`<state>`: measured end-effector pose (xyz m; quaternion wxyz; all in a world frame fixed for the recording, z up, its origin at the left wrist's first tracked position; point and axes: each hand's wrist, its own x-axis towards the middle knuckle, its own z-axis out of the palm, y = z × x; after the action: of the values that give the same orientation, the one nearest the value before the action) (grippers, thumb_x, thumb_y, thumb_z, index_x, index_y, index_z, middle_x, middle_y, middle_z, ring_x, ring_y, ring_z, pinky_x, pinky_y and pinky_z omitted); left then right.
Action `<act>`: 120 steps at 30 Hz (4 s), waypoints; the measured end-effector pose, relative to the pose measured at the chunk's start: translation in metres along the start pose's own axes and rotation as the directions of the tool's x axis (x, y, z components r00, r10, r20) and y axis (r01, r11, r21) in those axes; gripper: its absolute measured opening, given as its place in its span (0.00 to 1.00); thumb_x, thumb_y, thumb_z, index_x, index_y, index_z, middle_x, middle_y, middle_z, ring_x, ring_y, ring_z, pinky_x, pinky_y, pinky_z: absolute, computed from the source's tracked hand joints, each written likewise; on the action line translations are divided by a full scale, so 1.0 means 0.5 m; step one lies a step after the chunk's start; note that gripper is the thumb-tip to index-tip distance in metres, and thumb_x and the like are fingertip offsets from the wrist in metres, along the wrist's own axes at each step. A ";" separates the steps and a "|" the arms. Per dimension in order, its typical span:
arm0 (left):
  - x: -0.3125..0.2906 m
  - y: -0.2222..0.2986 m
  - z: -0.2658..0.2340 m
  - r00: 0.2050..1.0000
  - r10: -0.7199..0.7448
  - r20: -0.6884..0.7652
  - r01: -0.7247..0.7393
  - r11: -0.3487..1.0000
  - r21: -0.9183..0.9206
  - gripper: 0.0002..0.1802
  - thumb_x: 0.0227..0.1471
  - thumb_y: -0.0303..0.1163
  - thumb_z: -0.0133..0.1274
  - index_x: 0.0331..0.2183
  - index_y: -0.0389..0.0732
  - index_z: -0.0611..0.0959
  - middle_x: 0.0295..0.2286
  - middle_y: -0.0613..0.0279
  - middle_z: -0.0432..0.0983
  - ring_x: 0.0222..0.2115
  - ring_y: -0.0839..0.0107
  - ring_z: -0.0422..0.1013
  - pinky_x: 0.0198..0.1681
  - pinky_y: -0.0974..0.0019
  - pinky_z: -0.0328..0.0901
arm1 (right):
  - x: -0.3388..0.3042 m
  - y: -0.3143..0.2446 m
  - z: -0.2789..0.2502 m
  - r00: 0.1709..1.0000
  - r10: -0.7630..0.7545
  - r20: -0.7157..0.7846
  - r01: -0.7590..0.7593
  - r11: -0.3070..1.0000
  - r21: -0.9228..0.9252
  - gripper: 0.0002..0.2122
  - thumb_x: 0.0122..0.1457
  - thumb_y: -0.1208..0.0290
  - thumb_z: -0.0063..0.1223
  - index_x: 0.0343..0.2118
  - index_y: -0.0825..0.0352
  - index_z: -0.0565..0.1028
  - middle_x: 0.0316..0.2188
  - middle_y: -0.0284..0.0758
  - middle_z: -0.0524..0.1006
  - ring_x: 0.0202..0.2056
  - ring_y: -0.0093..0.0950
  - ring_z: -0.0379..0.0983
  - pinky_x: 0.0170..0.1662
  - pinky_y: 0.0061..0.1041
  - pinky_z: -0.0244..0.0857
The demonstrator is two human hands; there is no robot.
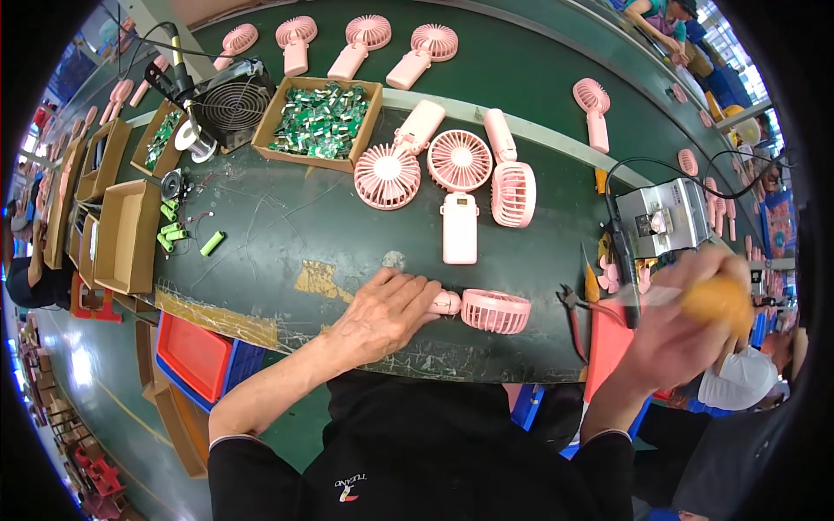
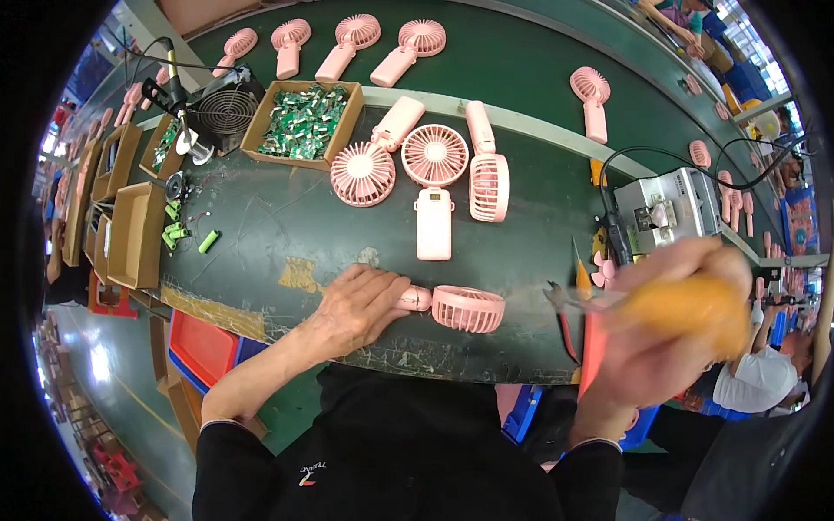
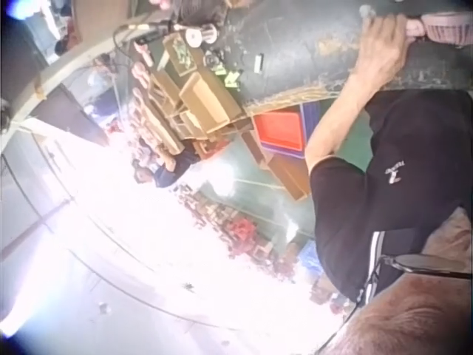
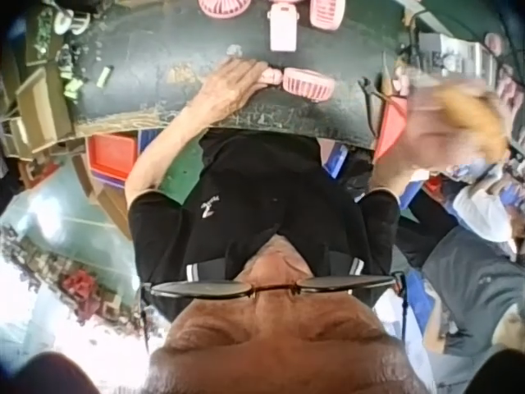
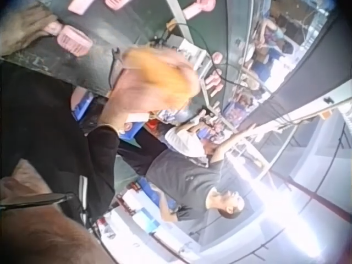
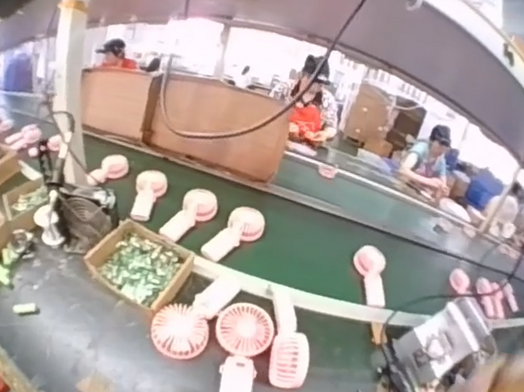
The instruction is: The person assembles handheld electric fans by fitting fan heads and casing components together and fastening them with an electric screwdriver.
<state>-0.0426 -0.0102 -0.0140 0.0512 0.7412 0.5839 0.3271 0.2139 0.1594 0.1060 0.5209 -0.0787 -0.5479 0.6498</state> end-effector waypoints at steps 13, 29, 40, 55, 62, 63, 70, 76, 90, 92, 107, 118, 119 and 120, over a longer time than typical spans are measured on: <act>-0.001 -0.010 0.000 1.000 0.030 0.006 -0.030 0.998 0.049 0.22 0.43 0.30 0.64 0.40 0.31 0.77 0.34 0.53 0.76 0.34 0.60 0.74 0.43 0.58 0.67 | 0.013 0.068 -0.128 0.869 0.340 -0.359 -0.493 0.549 -0.675 0.11 0.57 0.78 0.49 0.44 0.69 0.70 0.36 0.38 0.71 0.26 0.18 0.69 0.25 0.14 0.63; -0.011 -0.020 -0.013 0.999 -0.002 0.047 0.001 1.000 0.028 0.22 0.44 0.29 0.62 0.42 0.32 0.76 0.36 0.53 0.76 0.39 0.60 0.73 0.45 0.58 0.65 | -0.038 0.224 0.137 0.464 0.587 0.664 0.688 0.234 -0.687 0.13 0.48 0.66 0.61 0.32 0.71 0.75 0.28 0.35 0.69 0.36 0.33 0.65 0.39 0.31 0.58; -0.021 -0.061 -0.006 0.999 0.042 0.000 -0.042 0.992 -0.122 0.20 0.42 0.27 0.62 0.39 0.32 0.77 0.28 0.56 0.73 0.32 0.60 0.70 0.39 0.61 0.64 | -0.030 0.228 0.149 0.459 0.584 0.669 0.655 0.286 -0.699 0.11 0.49 0.69 0.61 0.29 0.72 0.75 0.26 0.36 0.69 0.34 0.32 0.66 0.37 0.31 0.57; 0.046 -0.022 0.010 0.985 0.000 0.173 -0.010 0.998 0.054 0.10 0.48 0.31 0.57 0.28 0.38 0.73 0.24 0.58 0.67 0.31 0.60 0.68 0.37 0.58 0.63 | -0.057 0.176 0.055 0.775 0.486 0.403 0.253 0.345 -0.904 0.32 0.38 0.65 0.71 0.49 0.68 0.71 0.44 0.41 0.72 0.44 0.39 0.69 0.49 0.35 0.61; 0.063 0.026 0.011 0.905 -0.154 0.397 0.287 0.909 -0.303 0.13 0.52 0.33 0.56 0.35 0.34 0.74 0.26 0.43 0.75 0.28 0.42 0.72 0.27 0.48 0.66 | -0.105 0.138 0.006 0.926 0.349 0.146 -0.048 0.491 -0.870 0.32 0.40 0.69 0.72 0.50 0.69 0.70 0.41 0.42 0.74 0.42 0.36 0.73 0.44 0.29 0.67; 0.073 0.043 0.001 0.887 -0.178 0.426 0.371 0.824 -0.428 0.15 0.53 0.34 0.55 0.41 0.36 0.76 0.26 0.44 0.77 0.27 0.44 0.75 0.29 0.52 0.68 | -0.104 0.137 0.001 0.948 0.277 0.156 -0.024 0.551 -0.834 0.29 0.42 0.70 0.71 0.49 0.70 0.72 0.39 0.41 0.75 0.40 0.35 0.74 0.44 0.28 0.67; 0.094 0.103 0.058 0.659 -0.359 0.661 0.744 0.442 -0.501 0.16 0.54 0.34 0.57 0.43 0.36 0.79 0.24 0.66 0.75 0.20 0.80 0.69 0.22 0.73 0.65 | -0.075 0.049 -0.155 0.993 0.072 -0.098 -0.117 0.334 -0.935 0.18 0.45 0.75 0.65 0.42 0.68 0.76 0.35 0.34 0.76 0.37 0.27 0.73 0.41 0.26 0.66; 0.139 0.107 0.082 0.676 -0.287 0.679 0.714 0.027 -0.699 0.17 0.54 0.34 0.57 0.41 0.32 0.77 0.27 0.58 0.77 0.19 0.75 0.71 0.20 0.72 0.65 | -0.007 0.039 -0.354 0.816 0.396 -0.421 -0.359 -0.224 -0.906 0.21 0.46 0.66 0.65 0.40 0.72 0.75 0.29 0.49 0.77 0.32 0.44 0.75 0.37 0.37 0.67; 0.155 0.110 0.141 0.760 -0.054 0.648 0.451 -0.674 -0.585 0.17 0.60 0.37 0.47 0.44 0.32 0.70 0.31 0.48 0.75 0.18 0.66 0.70 0.15 0.67 0.65 | 0.042 -0.051 -0.301 0.904 0.252 -0.345 -0.326 0.929 -0.176 0.24 0.62 0.62 0.48 0.55 0.74 0.61 0.33 0.38 0.70 0.22 0.21 0.64 0.18 0.20 0.62; 0.168 0.116 0.143 0.741 -0.104 0.663 0.484 -0.602 -0.636 0.19 0.58 0.36 0.50 0.46 0.34 0.69 0.31 0.49 0.74 0.18 0.68 0.69 0.17 0.68 0.65 | 0.066 -0.047 -0.287 0.911 0.240 -0.334 -0.222 0.971 0.092 0.28 0.66 0.53 0.40 0.57 0.74 0.59 0.35 0.40 0.70 0.21 0.20 0.61 0.17 0.18 0.59; 0.221 0.117 0.176 0.853 -0.427 0.300 0.507 0.541 -0.671 0.19 0.55 0.28 0.53 0.48 0.37 0.70 0.25 0.64 0.73 0.20 0.78 0.68 0.23 0.71 0.66 | 0.165 -0.041 -0.236 0.976 -0.166 -0.141 0.166 0.986 -0.007 0.32 0.63 0.44 0.41 0.58 0.70 0.59 0.34 0.42 0.73 0.18 0.27 0.67 0.17 0.24 0.63; 0.317 0.082 0.272 0.780 -0.365 0.508 0.480 -0.171 -0.860 0.16 0.59 0.31 0.47 0.46 0.35 0.64 0.30 0.54 0.70 0.18 0.70 0.70 0.15 0.66 0.67 | 0.253 -0.050 -0.286 0.728 -0.616 -0.301 0.310 0.688 -0.656 0.09 0.58 0.79 0.49 0.41 0.76 0.70 0.27 0.41 0.75 0.20 0.25 0.70 0.24 0.23 0.67; 0.323 0.081 0.276 0.780 -0.363 0.510 0.482 -0.172 -0.859 0.16 0.59 0.31 0.47 0.46 0.35 0.64 0.30 0.54 0.70 0.18 0.70 0.70 0.15 0.66 0.67 | 0.259 -0.043 -0.285 0.737 -0.603 -0.305 0.271 0.678 -0.683 0.08 0.58 0.79 0.50 0.40 0.76 0.71 0.25 0.40 0.75 0.19 0.24 0.70 0.23 0.22 0.66; 0.329 0.080 0.280 0.774 -0.383 0.504 0.473 -0.178 -0.863 0.17 0.58 0.30 0.47 0.46 0.35 0.64 0.30 0.54 0.70 0.18 0.70 0.70 0.15 0.66 0.67 | 0.268 -0.034 -0.284 0.723 -0.608 -0.327 0.252 0.673 -0.695 0.06 0.58 0.78 0.51 0.36 0.75 0.71 0.22 0.37 0.74 0.18 0.23 0.69 0.22 0.21 0.64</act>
<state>0.0839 0.1682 -0.0351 0.6732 0.2546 0.3941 0.5715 0.2600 0.3487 0.1269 0.7416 -0.2807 -0.5599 0.2403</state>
